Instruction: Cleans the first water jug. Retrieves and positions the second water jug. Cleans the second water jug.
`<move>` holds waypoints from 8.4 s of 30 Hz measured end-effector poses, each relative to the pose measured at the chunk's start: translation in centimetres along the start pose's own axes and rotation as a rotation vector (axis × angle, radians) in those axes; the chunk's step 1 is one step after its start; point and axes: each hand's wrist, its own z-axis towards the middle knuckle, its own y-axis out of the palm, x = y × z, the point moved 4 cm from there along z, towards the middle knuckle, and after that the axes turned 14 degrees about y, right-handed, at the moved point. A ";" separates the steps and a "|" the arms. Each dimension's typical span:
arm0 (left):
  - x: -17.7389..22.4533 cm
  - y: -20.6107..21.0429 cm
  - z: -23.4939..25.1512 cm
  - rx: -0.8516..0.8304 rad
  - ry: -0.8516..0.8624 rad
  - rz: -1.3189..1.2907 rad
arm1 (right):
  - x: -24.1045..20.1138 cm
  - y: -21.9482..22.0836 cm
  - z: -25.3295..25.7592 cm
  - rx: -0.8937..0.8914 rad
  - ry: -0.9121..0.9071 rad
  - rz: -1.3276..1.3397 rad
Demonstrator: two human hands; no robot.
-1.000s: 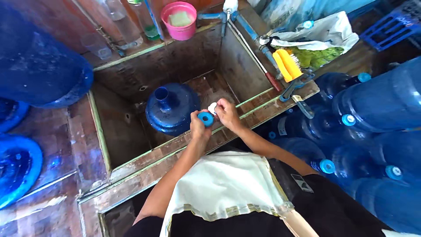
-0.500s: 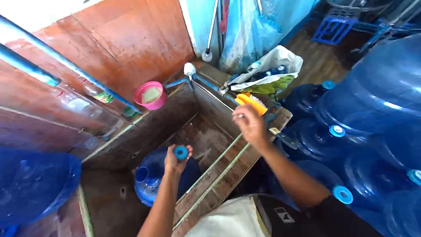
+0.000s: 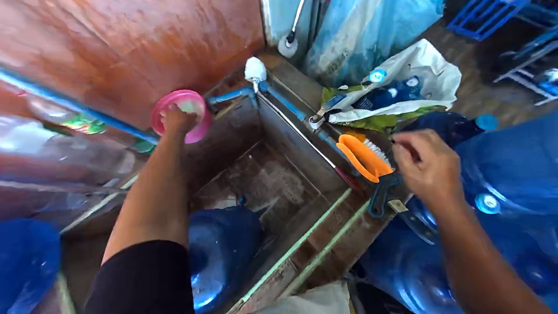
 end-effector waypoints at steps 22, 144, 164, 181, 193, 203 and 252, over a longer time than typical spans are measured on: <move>-0.7 0.2 0.0 0.474 -0.192 -0.532 | -3.9 1.1 -4.0 0.023 -0.219 0.117; -6.5 7.9 -29.9 0.355 -0.513 -1.474 | -4.1 16.9 -17.4 -0.250 -0.176 0.152; -6.5 8.2 -29.5 0.405 -0.533 -1.467 | -10.0 9.8 -27.7 -0.290 -0.623 0.439; -6.2 8.9 -30.2 0.513 -0.521 -1.443 | -3.6 11.9 -16.7 -0.295 -0.343 0.411; -6.4 8.2 -28.7 0.547 -0.561 -1.470 | 0.4 15.4 -16.1 -0.244 -0.303 0.460; -6.5 9.7 -25.9 0.631 -0.615 -1.481 | 0.9 16.0 -16.0 -0.184 -0.314 0.426; -3.1 3.0 -5.9 0.937 -0.328 -0.860 | 0.5 8.8 -2.9 -0.058 0.026 -0.009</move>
